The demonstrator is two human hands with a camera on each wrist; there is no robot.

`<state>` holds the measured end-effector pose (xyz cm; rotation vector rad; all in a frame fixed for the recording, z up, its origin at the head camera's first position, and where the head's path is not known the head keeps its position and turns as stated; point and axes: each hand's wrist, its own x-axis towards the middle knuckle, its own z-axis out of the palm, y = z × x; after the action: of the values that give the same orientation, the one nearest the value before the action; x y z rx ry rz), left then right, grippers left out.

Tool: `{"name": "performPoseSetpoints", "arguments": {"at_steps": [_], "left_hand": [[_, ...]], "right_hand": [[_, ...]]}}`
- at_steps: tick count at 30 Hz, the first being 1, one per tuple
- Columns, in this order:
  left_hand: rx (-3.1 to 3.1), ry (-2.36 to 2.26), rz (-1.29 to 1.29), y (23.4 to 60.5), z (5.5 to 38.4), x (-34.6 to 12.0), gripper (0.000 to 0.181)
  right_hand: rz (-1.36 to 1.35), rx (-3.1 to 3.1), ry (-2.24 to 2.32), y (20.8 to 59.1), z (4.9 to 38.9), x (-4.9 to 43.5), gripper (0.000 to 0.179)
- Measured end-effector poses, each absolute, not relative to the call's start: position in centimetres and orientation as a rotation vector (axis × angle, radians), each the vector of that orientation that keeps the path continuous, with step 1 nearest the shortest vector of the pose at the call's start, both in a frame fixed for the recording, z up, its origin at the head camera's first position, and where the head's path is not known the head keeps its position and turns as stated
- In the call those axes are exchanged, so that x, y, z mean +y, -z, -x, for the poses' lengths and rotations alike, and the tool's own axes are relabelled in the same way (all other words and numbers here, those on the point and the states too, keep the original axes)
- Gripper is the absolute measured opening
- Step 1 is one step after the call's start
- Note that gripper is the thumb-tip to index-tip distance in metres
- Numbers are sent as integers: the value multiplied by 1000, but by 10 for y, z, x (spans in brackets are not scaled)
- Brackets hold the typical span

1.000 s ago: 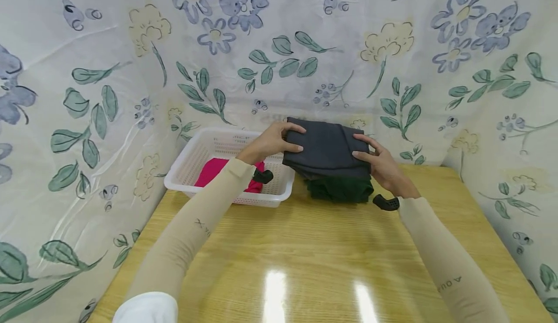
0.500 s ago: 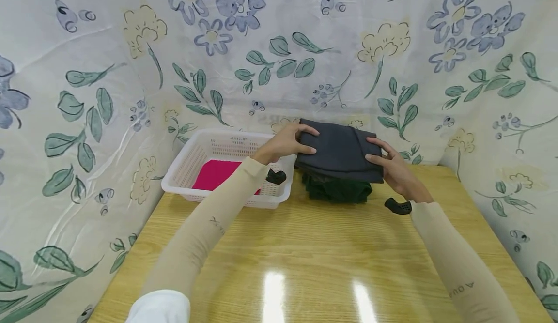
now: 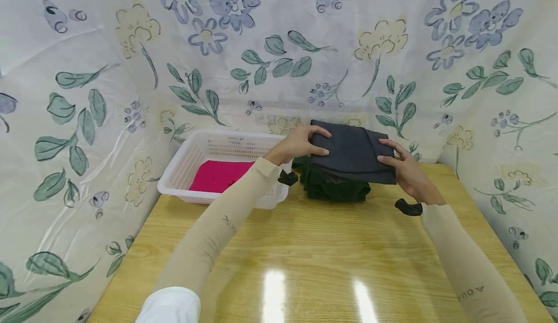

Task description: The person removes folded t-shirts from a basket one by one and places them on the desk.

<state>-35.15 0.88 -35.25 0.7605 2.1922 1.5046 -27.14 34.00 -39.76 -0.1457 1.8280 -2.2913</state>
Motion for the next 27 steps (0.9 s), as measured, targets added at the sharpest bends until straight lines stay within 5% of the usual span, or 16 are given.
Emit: {"name": "performPoseSetpoints", "arguments": {"at_steps": [27], "left_hand": [[2124, -1599, -721, 375, 350, 73, 44]], "right_hand": [[16, 1950, 2280, 409, 265, 390, 56]]}}
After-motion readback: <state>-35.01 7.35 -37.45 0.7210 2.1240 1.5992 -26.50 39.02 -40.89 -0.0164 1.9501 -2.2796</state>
